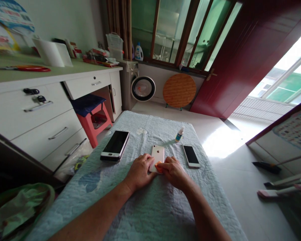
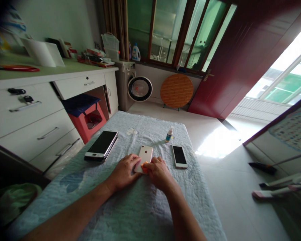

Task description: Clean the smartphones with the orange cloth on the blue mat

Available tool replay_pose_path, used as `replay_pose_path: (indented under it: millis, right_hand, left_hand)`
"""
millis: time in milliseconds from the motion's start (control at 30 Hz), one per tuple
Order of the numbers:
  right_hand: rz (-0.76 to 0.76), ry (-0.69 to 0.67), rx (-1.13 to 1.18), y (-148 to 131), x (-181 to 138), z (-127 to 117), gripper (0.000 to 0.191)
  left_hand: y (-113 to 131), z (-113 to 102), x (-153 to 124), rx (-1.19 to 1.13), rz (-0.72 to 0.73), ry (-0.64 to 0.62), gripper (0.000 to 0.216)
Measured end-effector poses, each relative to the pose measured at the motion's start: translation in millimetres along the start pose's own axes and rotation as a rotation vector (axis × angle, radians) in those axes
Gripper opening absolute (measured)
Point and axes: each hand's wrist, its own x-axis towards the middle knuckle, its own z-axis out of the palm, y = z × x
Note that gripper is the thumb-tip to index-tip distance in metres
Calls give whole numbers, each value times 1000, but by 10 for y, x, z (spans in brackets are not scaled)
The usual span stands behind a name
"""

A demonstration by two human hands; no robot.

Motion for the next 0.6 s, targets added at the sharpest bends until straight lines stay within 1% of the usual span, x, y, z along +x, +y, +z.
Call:
replay_pose_path:
  millis: [367, 600]
  right_hand:
    - [-25, -19, 19, -24, 3, 24, 23]
    - [-34, -4, 49, -67, -6, 16, 23]
  left_hand:
    - [8, 5, -1, 0, 2, 2, 30]
    - [14, -3, 2, -2, -4, 0, 30]
